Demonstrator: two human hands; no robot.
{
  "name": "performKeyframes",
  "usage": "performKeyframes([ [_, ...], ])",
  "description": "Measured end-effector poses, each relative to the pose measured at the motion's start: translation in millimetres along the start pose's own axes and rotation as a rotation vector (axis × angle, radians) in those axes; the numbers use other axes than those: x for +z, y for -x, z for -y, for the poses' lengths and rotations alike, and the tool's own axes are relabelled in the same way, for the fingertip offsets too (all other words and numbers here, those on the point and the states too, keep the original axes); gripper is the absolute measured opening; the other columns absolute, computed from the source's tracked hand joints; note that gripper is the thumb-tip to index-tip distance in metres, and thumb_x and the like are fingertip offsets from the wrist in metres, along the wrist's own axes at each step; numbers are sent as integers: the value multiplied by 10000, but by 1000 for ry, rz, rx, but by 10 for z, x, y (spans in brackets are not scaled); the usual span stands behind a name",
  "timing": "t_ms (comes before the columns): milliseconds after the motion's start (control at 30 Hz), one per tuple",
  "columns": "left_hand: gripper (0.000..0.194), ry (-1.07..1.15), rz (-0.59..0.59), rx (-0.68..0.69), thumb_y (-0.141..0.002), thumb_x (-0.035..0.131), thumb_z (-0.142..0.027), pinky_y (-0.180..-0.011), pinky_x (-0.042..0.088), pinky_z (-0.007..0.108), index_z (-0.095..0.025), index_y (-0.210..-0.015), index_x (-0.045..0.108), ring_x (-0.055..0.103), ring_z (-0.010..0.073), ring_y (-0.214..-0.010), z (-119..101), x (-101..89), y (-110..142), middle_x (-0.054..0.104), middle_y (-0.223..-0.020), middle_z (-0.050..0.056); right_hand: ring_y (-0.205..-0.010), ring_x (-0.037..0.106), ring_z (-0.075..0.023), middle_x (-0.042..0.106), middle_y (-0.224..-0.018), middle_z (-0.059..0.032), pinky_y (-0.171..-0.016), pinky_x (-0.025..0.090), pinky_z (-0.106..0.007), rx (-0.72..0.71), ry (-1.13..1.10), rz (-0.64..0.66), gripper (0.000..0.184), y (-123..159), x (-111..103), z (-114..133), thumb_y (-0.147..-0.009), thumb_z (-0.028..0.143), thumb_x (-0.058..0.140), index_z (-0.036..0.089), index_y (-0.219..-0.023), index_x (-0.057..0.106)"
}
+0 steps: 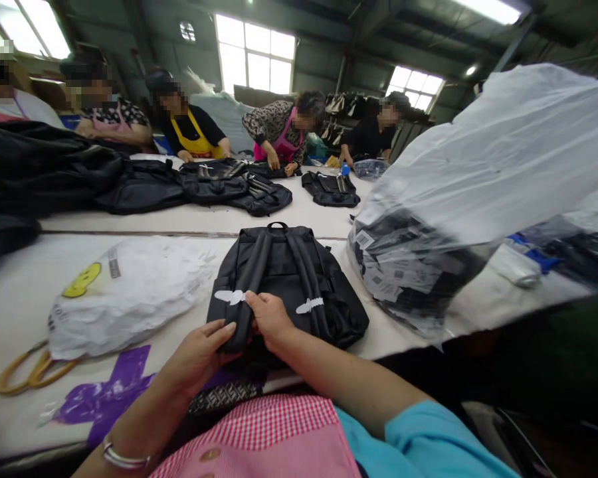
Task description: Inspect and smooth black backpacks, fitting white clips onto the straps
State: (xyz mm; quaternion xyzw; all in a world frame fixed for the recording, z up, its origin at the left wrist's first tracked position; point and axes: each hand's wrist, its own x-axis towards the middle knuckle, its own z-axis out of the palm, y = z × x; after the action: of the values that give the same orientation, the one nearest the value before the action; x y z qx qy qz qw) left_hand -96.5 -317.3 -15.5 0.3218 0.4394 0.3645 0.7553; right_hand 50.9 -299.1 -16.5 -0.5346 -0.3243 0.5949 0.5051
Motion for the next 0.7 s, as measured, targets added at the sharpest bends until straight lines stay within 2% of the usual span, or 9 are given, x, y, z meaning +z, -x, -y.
performKeyframes([
  [100,354,-14,-39,36,-654,850,-316,-632,586,278,-105,-884,684,671,179,-732,32,34,-19,726,-863,102,-428,460,-80,522,-516,62,-417,340,-198,-88,179,82,285,201,-161,37,-784,446,638,169,-814,582],
  [167,312,-29,-79,51,-672,832,-285,-595,580,261,-107,-874,674,684,186,-716,18,60,-12,723,-831,94,-497,512,-90,588,-622,38,-477,394,-209,-202,261,82,281,331,-354,129,-774,381,649,161,-946,614],
  [300,163,44,-141,22,-775,714,-222,-532,574,240,-95,-865,664,704,190,-665,-91,123,32,732,-832,129,-664,595,-140,664,-798,-28,-611,481,-257,-433,467,-130,285,439,-941,377,-804,362,625,166,-1009,649],
  [367,170,137,-148,-66,-840,617,-240,-487,564,236,-80,-866,669,686,172,-586,-175,141,63,733,-812,154,-670,599,-154,675,-799,-43,-632,488,-275,-450,554,-223,271,427,-1226,440,-804,369,623,161,-972,665],
  [433,234,217,-143,-145,-878,548,-268,-451,553,231,-72,-888,676,668,160,-530,-255,143,92,732,-789,165,-621,583,-151,670,-755,-38,-607,478,-278,-414,558,-263,268,419,-1408,429,-804,376,612,155,-945,668],
  [533,269,278,-123,-172,-893,526,-288,-446,553,225,-72,-938,679,671,155,-525,-329,134,123,740,-828,182,-564,559,-140,658,-705,-25,-556,452,-266,-360,502,-215,264,465,-1434,331,-813,387,594,158,-921,670],
  [700,326,349,-74,-199,-932,484,-339,-479,570,235,-92,-824,666,682,159,-553,-321,131,147,737,-866,215,-604,584,-146,677,-736,-21,-581,451,-262,-442,543,-62,227,602,-1151,278,-860,371,570,184,-921,685],
])
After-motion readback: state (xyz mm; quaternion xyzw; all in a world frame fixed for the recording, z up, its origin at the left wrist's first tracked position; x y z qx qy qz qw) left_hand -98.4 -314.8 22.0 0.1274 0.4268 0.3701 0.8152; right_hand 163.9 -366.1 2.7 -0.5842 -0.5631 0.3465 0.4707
